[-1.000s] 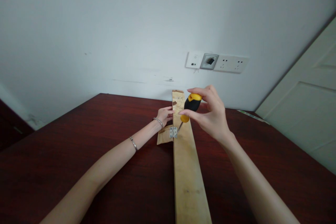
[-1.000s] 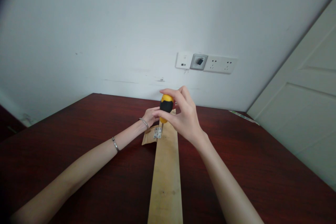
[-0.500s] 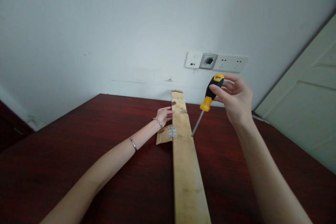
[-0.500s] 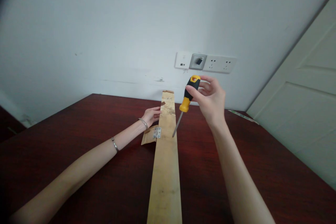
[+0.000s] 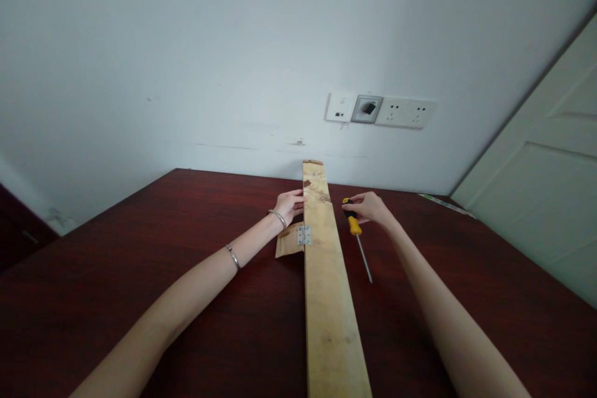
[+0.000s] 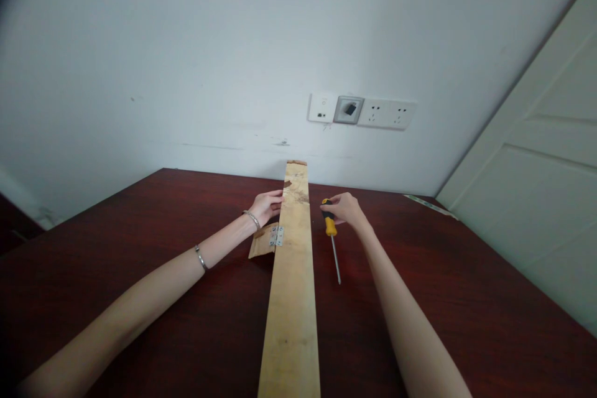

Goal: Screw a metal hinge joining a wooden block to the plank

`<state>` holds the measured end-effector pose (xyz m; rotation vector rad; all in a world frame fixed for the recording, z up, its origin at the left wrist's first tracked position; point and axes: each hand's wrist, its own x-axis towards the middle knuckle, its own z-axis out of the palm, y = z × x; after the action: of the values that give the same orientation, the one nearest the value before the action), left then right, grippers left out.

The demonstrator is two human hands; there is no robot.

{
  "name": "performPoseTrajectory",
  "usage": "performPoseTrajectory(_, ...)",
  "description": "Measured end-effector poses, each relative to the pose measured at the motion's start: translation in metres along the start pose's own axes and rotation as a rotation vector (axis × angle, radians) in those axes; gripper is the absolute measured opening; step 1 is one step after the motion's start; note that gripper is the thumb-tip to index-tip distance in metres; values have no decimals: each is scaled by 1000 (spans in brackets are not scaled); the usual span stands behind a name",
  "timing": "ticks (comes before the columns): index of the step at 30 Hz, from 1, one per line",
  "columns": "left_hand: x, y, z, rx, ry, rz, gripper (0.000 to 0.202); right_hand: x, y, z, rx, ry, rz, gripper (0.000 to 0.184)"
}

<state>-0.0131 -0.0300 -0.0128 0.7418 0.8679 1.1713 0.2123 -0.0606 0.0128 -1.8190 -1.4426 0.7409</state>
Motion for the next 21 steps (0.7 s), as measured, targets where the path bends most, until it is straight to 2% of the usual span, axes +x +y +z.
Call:
performPoseTrajectory(5, -1, 1, 1, 6, -3, -7, 26, 3, 6, 11, -96, -51, 38, 35)
performPoseTrajectory(17, -1, 1, 0, 19, 0, -1, 38, 6, 16, 17, -169, -121, 90, 29)
performPoseTrajectory(21, -2, 1, 1, 13, 3, -3, 31, 4, 16, 16, -160, -121, 77, 33)
